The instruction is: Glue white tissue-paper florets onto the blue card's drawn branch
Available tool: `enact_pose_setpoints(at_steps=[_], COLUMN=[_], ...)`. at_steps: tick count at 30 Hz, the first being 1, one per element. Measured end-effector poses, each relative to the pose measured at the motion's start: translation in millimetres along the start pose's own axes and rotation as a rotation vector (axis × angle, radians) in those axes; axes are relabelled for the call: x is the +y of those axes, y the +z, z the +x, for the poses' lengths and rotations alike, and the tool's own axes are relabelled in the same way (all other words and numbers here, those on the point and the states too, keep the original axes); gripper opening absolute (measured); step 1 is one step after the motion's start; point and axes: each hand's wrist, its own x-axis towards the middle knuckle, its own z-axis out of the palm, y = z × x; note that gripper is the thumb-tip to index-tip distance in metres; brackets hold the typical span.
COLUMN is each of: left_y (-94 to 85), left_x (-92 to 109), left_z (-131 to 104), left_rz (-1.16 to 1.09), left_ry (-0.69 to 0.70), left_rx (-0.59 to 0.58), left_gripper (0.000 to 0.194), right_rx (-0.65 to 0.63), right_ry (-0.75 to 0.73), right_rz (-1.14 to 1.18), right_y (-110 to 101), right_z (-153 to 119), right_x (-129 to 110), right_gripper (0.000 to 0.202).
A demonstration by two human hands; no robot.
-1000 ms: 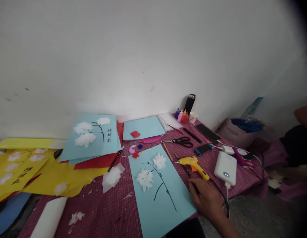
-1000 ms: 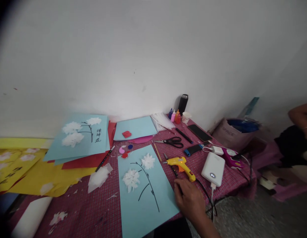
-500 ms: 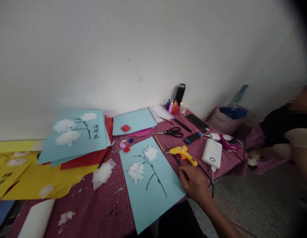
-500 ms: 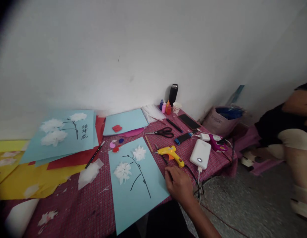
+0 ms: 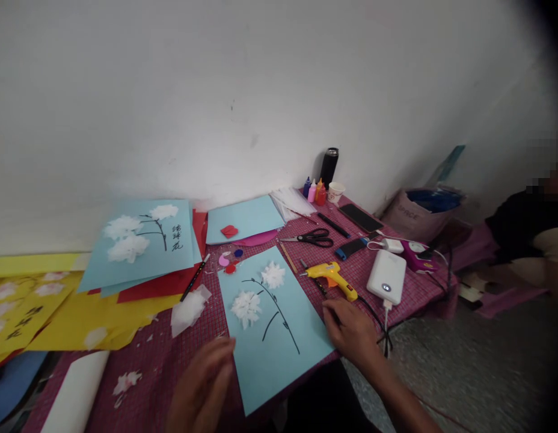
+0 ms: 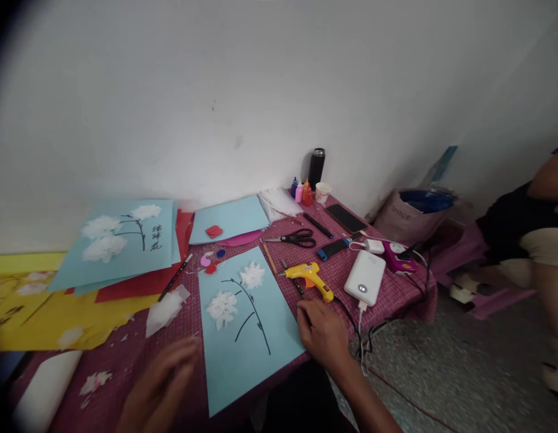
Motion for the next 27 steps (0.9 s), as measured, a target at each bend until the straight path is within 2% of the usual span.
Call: enact_pose_setpoints(at_steps=[2,5,8,11,13,15,19,27], left_y=[4.9,14.2,24.8,32.0,32.8,31.0,27.1,30.5], left_x=[0.2,-2.3,-13.0,-28.2,-36.5,-41.6,-45.8,-55.0], left_z=[45.7,105.2,136.5,141.3,137.6,133.9,133.1,135.0], left_rz=[-0.078,-0.11,-0.132,-0.087,-0.043,-0.017,-0.01,0.014], left_ry=[0.011,0.014,0.052,0.099,0.129,0.151,0.151,0.161], left_rx=[0.143,0.225,0.263,0.297,0.283,0.253,0.186,0.08], left_gripper=[0.026,0.023,0.025,0.025,0.025,0.025,0.031,0.038], right_rx=[-0.017,-0.032,-0.028,-0.004,-0.01,-0.1,-0.184,-0.216], right_ry=[-0.002,-0.01,-0.027,-0.025,0.022,0.08,0.097,0.1], right_rz=[0.017,0.052,0.095,0.089,-0.022,-0.205,-0.289,-0.335], right_y=[-2.0,-5.5,-11.8,-22.8,-30.2,-33.9,-26.7,-13.7], right_z=[1.2,0.0,-0.9,9.5,24.1,40.4,59.6,62.3], right_x=[-1.6,-6.0,-8.3,-0.3,11.2,23.6,38.8,47.8], right_gripper=[0.016,0.016,0.016,0.016,0.016,0.025,0.035,0.039])
